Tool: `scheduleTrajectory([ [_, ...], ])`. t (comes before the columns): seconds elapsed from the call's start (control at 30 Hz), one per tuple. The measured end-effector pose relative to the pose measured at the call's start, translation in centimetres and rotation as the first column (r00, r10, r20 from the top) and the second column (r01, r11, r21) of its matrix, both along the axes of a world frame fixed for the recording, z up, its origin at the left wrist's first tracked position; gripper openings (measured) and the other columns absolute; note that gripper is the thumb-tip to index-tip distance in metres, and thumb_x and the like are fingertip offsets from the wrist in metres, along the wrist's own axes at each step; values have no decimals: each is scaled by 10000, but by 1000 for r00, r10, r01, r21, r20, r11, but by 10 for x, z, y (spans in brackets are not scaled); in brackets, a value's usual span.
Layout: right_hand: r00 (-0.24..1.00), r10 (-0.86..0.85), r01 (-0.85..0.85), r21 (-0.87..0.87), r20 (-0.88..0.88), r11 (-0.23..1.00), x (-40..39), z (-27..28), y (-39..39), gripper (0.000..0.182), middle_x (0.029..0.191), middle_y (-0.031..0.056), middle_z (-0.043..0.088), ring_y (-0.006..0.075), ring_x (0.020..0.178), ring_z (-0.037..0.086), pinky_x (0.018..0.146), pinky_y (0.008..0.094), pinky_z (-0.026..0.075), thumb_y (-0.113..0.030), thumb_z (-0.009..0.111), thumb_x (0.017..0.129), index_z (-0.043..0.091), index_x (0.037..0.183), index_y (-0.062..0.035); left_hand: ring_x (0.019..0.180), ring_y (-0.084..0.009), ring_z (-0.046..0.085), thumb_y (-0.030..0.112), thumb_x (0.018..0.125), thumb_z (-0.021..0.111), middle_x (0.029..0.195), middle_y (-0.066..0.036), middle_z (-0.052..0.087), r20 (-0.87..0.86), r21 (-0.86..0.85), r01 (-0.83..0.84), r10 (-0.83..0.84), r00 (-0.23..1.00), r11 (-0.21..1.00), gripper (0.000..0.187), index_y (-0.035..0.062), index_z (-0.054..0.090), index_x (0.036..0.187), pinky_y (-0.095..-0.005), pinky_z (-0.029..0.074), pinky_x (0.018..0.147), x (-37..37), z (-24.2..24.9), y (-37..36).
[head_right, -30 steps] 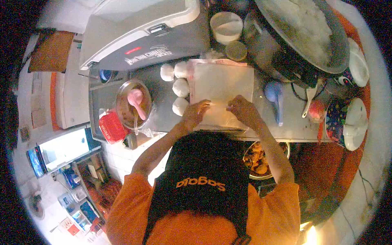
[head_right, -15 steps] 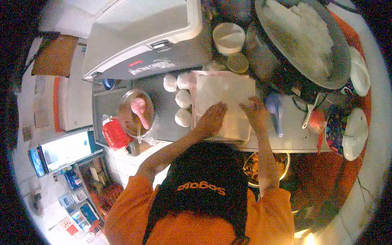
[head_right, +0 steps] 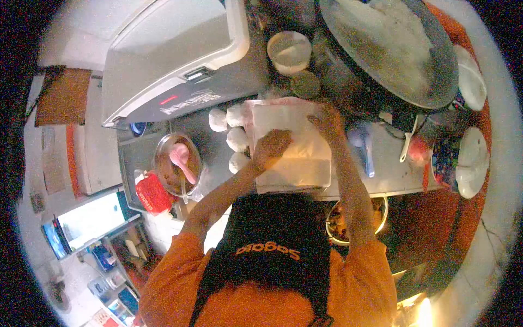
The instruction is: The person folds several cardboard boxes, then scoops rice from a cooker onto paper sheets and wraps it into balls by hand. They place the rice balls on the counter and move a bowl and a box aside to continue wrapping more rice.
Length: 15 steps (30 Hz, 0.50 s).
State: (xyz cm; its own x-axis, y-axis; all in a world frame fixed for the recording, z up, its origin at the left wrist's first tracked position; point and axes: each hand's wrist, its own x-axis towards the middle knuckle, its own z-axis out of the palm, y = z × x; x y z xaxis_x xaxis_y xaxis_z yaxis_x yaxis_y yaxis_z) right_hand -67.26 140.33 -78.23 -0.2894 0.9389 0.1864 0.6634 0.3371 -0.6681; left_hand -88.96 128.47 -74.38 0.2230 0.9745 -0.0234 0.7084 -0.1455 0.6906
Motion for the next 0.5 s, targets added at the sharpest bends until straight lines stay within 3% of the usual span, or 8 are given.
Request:
scheduleTrajectory([
  [0.03,1000,21,-21,-79,4,997,-9,8,-3,518,882,119,686,299,851,681,819,425,531,-276,837,803,565,1170,-30,1275,-393,516,303,875,706,1407,-182,535,71,-74,-107,112,991,992,597,50,517,1382,-490,383,1121,-2,9,5],
  [0.07,997,69,-72,-162,-24,984,-7,19,-4,497,895,113,693,301,883,683,852,424,527,-261,833,801,576,1163,-38,1344,-398,442,388,858,733,1446,-167,496,-52,221,-116,130,990,968,689,91,484,1427,-490,351,1144,-7,2,14],
  [0.17,959,210,-272,-412,-189,870,8,78,-38,418,928,92,710,292,991,682,954,401,511,-189,803,794,619,1149,-68,1388,-405,385,416,843,740,1479,-163,458,-371,377,41,110,922,925,693,107,505,1418,-498,330,1156,-22,44,33],
  [0.2,919,394,-381,-303,-19,874,16,71,-48,398,949,81,710,279,1027,669,982,395,500,-176,792,784,634,1135,-77,1334,-356,461,375,836,740,1356,-143,559,-356,445,242,-78,931,862,586,56,591,1304,-458,356,1149,-35,55,36],
  [0.27,691,623,-617,-148,367,773,40,45,-65,365,991,57,711,255,1100,641,1038,382,478,-151,769,763,664,1107,-96,1307,-376,500,362,847,738,1346,-150,585,-465,-74,522,-492,736,850,541,76,618,1290,-476,409,1108,-44,36,32],
  [0.33,698,599,-638,-39,392,769,49,18,-80,319,1057,118,681,313,1088,628,1012,433,496,-176,697,794,670,1100,-90,1264,-375,545,316,858,729,1308,-146,617,-290,-226,550,-594,750,804,459,86,649,1247,-477,457,1066,-54,9,16],
  [0.4,732,563,-620,31,383,784,52,16,-86,290,1087,145,666,341,1088,617,994,464,503,-178,652,816,674,1090,-83,1203,-353,595,239,870,711,1244,-130,654,51,-69,348,-345,937,935,344,85,683,1176,-460,502,1022,-68,-13,-19],
  [0.5,796,499,-545,46,342,837,31,46,-92,274,1104,147,667,342,1087,616,989,479,493,-161,638,824,674,1079,-67,1183,-339,607,161,856,705,1239,-144,644,-49,76,400,-397,916,913,253,85,698,1097,-445,523,1001,-68,-17,-19],
])
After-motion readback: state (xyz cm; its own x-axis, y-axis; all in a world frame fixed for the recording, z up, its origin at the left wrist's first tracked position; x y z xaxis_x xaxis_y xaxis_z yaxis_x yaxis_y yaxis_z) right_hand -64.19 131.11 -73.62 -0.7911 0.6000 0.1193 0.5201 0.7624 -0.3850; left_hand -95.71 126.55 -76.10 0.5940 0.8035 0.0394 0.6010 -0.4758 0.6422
